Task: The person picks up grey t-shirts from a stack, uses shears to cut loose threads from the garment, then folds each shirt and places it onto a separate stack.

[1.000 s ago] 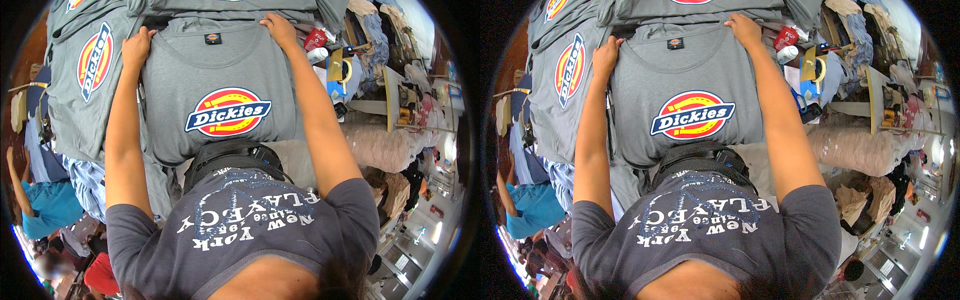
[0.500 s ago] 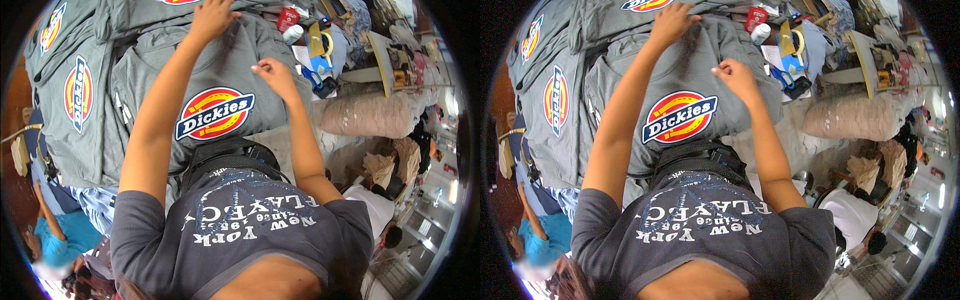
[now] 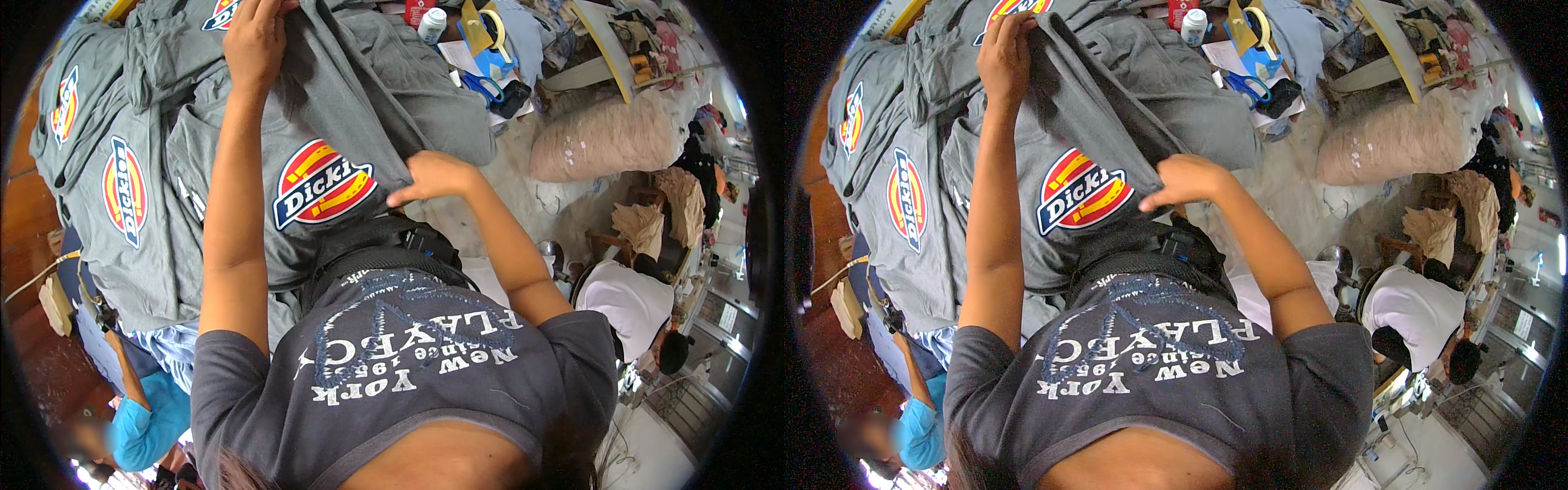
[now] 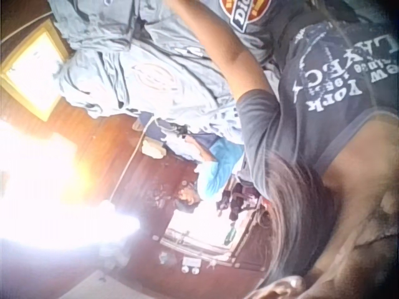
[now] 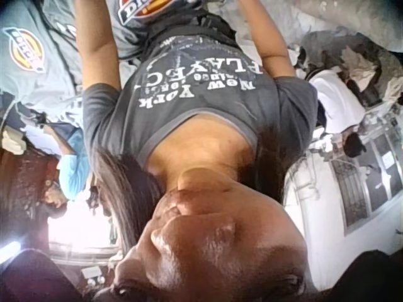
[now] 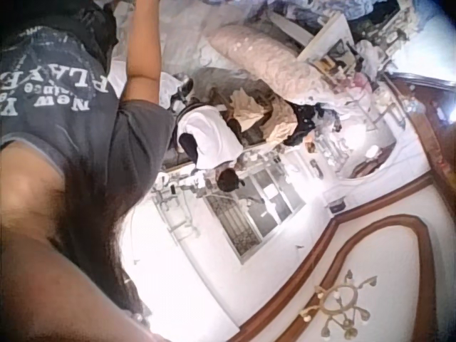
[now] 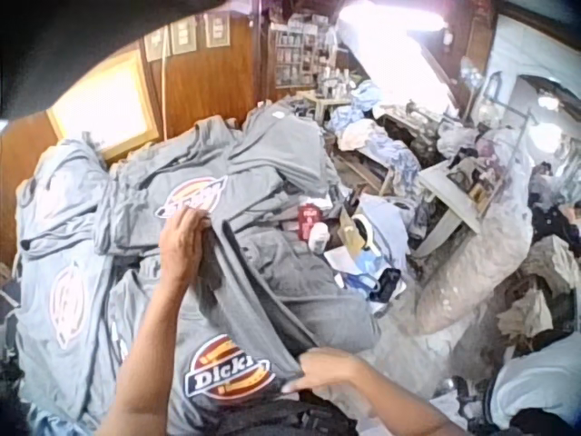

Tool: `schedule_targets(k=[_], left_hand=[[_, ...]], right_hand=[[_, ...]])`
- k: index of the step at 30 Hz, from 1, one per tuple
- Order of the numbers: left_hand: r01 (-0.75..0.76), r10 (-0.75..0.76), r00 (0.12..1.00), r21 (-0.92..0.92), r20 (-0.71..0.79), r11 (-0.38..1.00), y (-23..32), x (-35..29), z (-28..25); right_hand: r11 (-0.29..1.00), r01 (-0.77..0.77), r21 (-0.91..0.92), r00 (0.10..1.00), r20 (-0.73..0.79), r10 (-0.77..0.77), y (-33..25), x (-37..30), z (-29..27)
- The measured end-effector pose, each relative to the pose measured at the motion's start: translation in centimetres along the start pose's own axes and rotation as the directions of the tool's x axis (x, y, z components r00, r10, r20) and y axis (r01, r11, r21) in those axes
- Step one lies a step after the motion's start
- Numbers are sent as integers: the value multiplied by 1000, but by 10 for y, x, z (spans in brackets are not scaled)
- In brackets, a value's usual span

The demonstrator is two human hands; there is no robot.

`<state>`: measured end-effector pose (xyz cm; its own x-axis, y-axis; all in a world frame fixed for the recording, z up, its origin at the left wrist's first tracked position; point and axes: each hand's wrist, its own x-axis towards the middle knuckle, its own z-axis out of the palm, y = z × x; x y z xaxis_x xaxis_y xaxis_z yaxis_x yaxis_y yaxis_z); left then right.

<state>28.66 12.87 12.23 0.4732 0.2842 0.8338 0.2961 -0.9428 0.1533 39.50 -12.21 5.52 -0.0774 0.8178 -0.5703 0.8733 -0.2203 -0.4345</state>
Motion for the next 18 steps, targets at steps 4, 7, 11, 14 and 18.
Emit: schedule_targets(k=[4,7,11,14,18], left_hand=[[-53,52,998,54,23,997,-3,-5,9],[79,-77,995,-37,71,996,9,1,25],[57,-57,996,12,61,998,-9,-1,54],[97,-122,955,105,269,990,-24,-14,85],[-8,-177,891,404,418,915,-30,-43,116]], right_hand=[[958,-123,-259,980,-184,76,-3,-47,10],[937,-246,-247,872,-478,103,-2,-71,19],[944,-290,-156,629,-775,65,0,-80,21],[983,-171,66,509,-849,145,16,-68,35],[803,129,581,458,-754,472,37,-41,57]])
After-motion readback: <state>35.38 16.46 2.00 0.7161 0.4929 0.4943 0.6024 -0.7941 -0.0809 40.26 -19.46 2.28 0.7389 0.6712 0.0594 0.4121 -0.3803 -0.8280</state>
